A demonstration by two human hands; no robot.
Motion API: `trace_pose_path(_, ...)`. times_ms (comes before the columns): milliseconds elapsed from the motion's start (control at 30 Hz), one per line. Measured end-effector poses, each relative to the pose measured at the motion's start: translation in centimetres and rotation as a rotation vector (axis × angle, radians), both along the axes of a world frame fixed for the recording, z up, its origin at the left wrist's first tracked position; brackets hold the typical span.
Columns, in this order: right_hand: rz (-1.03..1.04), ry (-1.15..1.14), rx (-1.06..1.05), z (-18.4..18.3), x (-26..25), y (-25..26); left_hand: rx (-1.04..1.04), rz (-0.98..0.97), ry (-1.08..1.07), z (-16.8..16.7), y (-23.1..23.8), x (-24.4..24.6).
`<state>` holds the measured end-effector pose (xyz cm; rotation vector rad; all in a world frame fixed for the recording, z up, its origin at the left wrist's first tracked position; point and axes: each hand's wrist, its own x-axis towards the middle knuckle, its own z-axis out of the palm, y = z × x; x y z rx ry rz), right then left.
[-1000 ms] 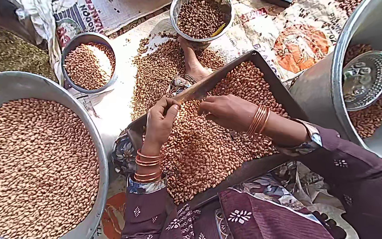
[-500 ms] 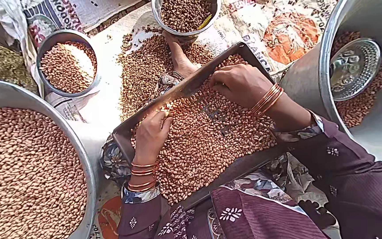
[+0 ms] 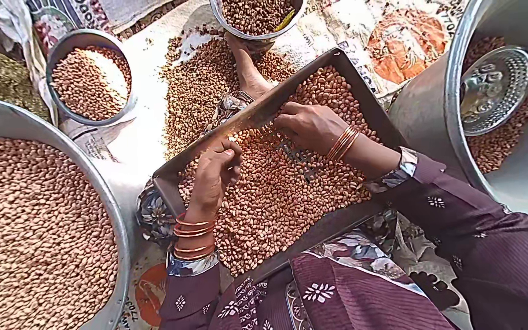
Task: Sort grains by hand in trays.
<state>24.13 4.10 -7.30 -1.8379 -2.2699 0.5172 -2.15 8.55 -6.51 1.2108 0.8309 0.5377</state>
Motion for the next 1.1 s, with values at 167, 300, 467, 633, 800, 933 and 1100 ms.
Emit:
trace_pose_path(167, 0.031, -0.047, 0.055, -1.7, -0.6, 1.2, 0.563, -0.176, 0.495, -0.2, -0.9, 2.0)
trace_pose_path(300, -0.028, 0.064, 0.003, -0.5, 0.1, 1.3, 0.923, -0.262, 0.609, -1.1, -1.2, 2.9)
trace_pose_path(467, 0.015, 0.271, -0.147, 1.2, 1.0, -0.2, 1.100, -0.323, 0.615, -2.7, -1.9, 3.2)
trace_pose_path(633, 0.149, 0.301, -0.329, 0.1, -0.4, -2.3, 1.210, -0.419, 0.551, -3.8, -2.5, 3.8)
trace_pose_path(800, 0.103, -0.003, -0.315, 0.5, -3.0, -3.9, 1.249, -0.434, 0.718, -3.7, -3.1, 4.3)
trace_pose_path(933, 0.081, -0.097, -0.271, 0.7, -3.9, -4.6, 1.251, -0.431, 0.753, -3.4, -3.5, 4.6)
trace_pose_path(1100, 0.116, -0.032, -0.247, 0.1, -3.2, -4.3, 1.239, -0.426, 0.730, -3.6, -3.6, 4.7)
